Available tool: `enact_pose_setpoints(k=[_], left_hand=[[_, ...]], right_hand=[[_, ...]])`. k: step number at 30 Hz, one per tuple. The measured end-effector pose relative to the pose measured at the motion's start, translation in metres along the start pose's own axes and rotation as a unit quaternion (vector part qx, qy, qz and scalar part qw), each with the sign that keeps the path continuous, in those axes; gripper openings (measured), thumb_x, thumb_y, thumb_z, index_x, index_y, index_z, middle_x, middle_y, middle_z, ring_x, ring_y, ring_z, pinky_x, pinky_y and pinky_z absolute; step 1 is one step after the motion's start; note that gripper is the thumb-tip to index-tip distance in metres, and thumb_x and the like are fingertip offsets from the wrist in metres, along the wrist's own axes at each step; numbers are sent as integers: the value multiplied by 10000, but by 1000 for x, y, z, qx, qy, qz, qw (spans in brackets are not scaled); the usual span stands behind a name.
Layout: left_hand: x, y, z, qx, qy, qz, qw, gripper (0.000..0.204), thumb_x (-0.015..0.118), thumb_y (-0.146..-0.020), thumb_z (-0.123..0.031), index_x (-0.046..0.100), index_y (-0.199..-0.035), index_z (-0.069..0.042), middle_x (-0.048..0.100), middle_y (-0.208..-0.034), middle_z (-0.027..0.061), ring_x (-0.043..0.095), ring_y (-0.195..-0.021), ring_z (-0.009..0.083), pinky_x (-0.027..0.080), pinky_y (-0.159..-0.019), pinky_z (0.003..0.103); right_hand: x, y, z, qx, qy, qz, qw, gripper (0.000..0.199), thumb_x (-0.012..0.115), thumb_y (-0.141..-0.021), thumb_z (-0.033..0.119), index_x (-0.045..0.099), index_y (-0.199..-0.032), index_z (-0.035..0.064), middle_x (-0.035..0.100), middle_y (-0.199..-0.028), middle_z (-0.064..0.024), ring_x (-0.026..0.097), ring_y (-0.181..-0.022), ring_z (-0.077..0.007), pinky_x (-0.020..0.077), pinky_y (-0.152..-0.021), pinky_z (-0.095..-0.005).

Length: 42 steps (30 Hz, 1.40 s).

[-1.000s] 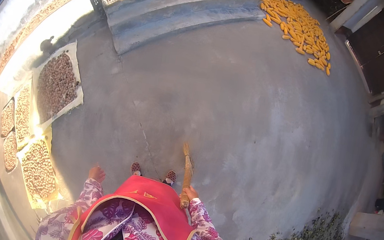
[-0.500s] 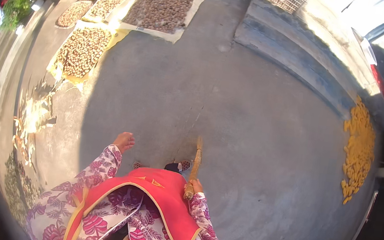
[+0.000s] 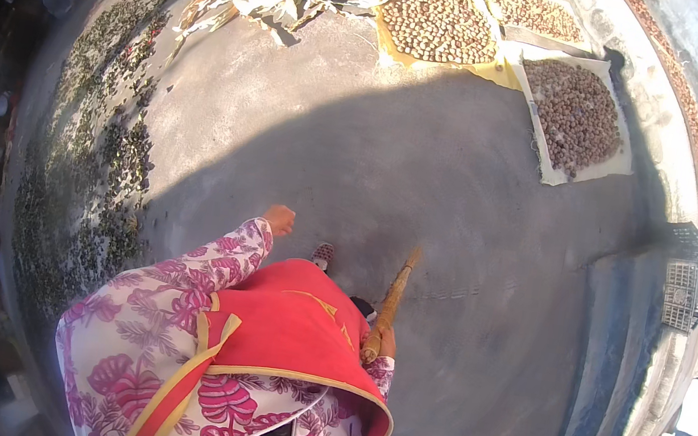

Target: The person sweeps corn husks and leaves into a pile on a concrete patio using a large broom.

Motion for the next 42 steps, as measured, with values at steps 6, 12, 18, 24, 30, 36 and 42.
enact_pose_setpoints(k=[6,12,18,24,30,36,42], left_hand=[[-55,-23,0,1,113,-36,993,193,456,-745,-217,520,-719,-36,518,-648,41,507,-539,146,418,-473,270],[-80,-43,-2,-52,159,-35,985,192,455,-742,-225,517,-778,-47,519,-707,40,513,-590,146,418,-506,265],[-107,-60,-25,-71,234,-53,968,205,450,-740,-222,521,-778,-33,516,-715,47,514,-599,148,418,-510,263],[-147,-60,-86,-49,326,-142,933,201,454,-739,-207,518,-825,-37,513,-746,48,508,-626,142,420,-514,255],[-175,-73,-88,-68,399,-174,898,216,451,-742,-203,512,-873,-43,512,-750,48,502,-624,140,423,-507,258],[-259,-121,-40,-190,416,-235,858,176,472,-729,-211,517,-768,-45,515,-685,59,500,-537,150,409,-446,270],[-397,-183,-61,-219,414,-262,844,130,470,-730,-186,505,-747,-62,510,-647,47,507,-540,156,403,-442,282]], right_hand=[[106,-23,33,1,95,84,992,284,405,-781,239,332,-994,66,470,-705,-130,485,-532,-187,453,-426,-279],[189,-60,80,64,194,89,975,262,388,-781,207,308,-1013,116,466,-682,-114,481,-514,-184,445,-409,-286],[276,-112,141,30,261,140,955,270,360,-744,109,302,-1004,69,476,-619,-144,491,-425,-218,428,-333,-315],[356,-157,191,94,342,142,924,240,399,-765,191,308,-983,147,458,-679,-144,477,-479,-214,437,-379,-316],[468,-200,220,148,376,170,899,254,419,-752,177,317,-983,149,436,-729,-141,467,-535,-213,434,-396,-302],[631,-220,231,128,319,219,913,281,396,-747,148,338,-1022,143,469,-690,-115,490,-505,-179,442,-397,-289],[753,-188,240,59,176,312,932,349,471,-765,253,358,-1080,154,476,-796,-118,496,-604,-158,465,-504,-272]])
Point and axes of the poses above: each hand's wrist, its own y-axis away from the middle knuckle, its own x-axis out of the palm, z = x × y, the point moved 4 cm from there along -y, towards the middle knuckle
